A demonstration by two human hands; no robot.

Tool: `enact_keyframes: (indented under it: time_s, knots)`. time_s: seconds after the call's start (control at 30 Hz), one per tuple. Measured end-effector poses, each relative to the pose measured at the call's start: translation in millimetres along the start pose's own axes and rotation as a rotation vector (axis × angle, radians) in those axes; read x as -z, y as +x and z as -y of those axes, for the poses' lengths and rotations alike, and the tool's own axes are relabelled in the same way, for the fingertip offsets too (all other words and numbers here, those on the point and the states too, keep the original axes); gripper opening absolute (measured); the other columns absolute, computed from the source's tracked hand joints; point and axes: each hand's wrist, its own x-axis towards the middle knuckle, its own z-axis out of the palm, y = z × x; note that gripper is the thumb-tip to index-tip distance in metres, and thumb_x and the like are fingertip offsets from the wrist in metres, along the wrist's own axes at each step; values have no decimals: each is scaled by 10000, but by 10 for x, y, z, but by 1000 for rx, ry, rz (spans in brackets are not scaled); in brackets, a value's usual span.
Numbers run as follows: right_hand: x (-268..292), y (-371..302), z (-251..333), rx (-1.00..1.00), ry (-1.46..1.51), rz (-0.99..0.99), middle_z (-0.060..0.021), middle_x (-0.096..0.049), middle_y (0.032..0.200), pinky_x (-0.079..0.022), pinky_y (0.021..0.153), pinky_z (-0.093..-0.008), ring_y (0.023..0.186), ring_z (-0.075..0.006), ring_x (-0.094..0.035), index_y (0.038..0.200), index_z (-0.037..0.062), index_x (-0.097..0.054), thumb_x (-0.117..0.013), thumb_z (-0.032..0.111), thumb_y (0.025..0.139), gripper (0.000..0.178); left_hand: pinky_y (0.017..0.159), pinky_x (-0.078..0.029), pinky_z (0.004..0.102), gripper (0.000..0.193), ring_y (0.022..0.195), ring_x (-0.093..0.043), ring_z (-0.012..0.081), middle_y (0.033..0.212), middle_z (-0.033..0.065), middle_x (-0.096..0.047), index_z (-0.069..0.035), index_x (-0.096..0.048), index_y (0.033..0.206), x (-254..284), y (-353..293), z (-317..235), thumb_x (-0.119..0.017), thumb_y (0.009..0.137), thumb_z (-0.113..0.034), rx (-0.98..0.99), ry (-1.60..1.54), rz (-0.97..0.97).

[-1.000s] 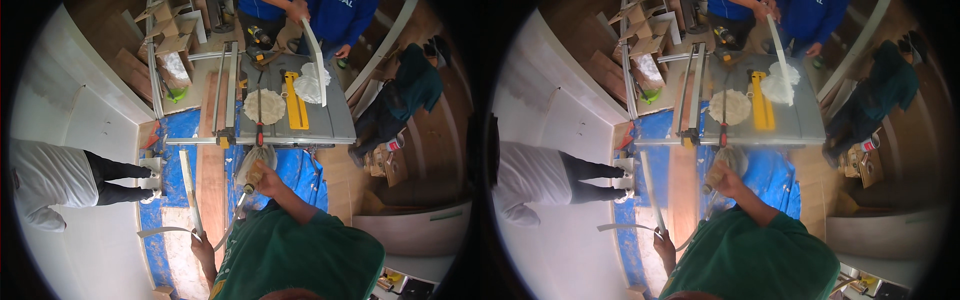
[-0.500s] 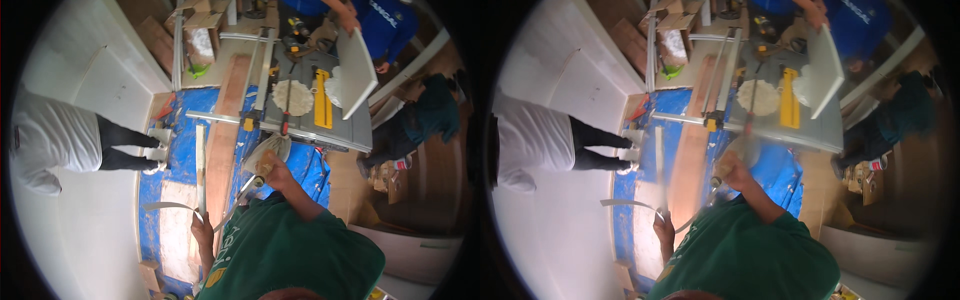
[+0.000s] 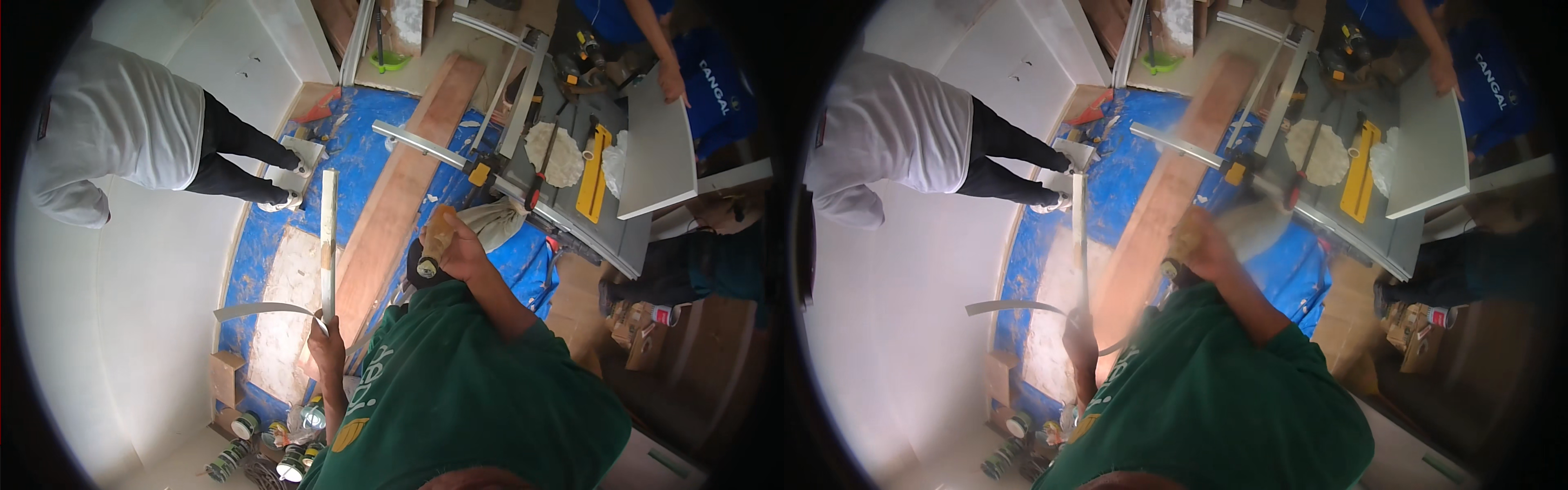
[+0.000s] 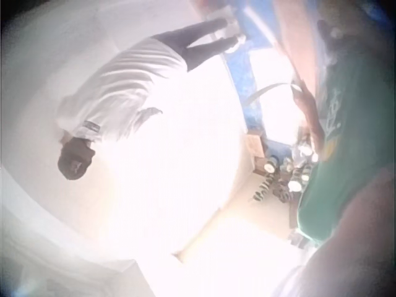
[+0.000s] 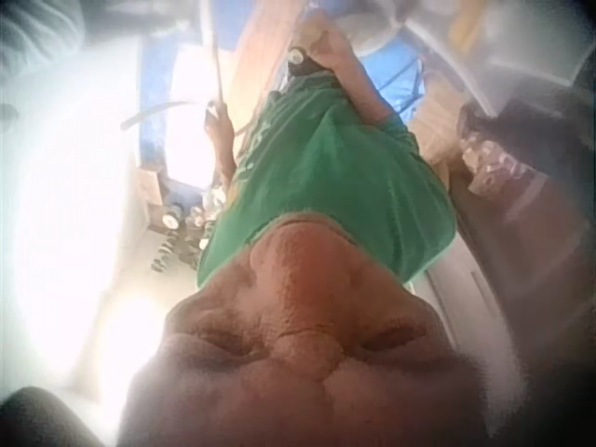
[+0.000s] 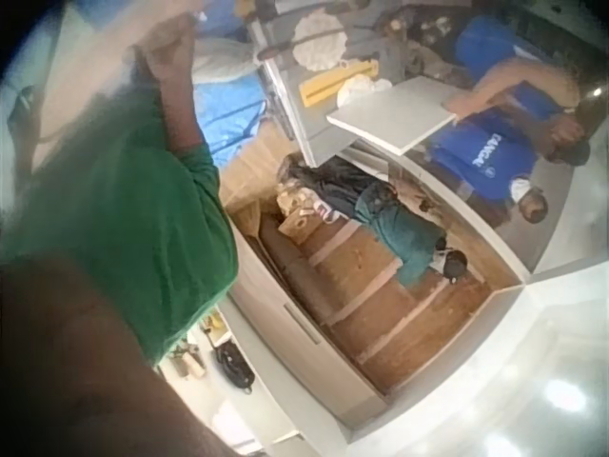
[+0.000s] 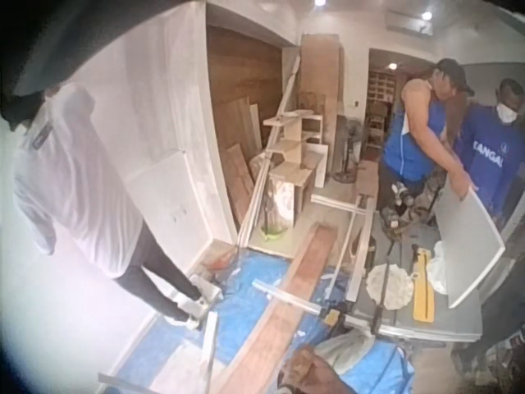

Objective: The person uses a utility knife to cut a long strip of white molding along a wall. They then remove the cut piece and handle a roll of white tape, unrolling and applying it to the wall. The person also picks up a paintbrush and a small container, moving around a cluttered workspace.

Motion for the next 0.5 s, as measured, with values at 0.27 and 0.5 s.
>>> enact_keyframes:
  time_s: [0.27,0.5]
  knots:
    - [-307,754,88,-51,2,-98,-138,-642,1032,-550,857,-404,989,-289,-637,1079,127,-630,-697,301,887,267,646,-479,444,285,750,-650,396,820,235,-655,-7,-609,1131,-31,770,-73,-653,885,-143,-70,-12,23]
    - [-556,1630,360,22,18,-83,-94,-633,934,-546,762,-388,904,-255,-626,1070,109,-605,-640,303,922,247,607,-479,425,268,669,-642,336,762,196,-649,-26,-617,1132,-333,1917,-273,-643,888,-135,-166,-23,49]
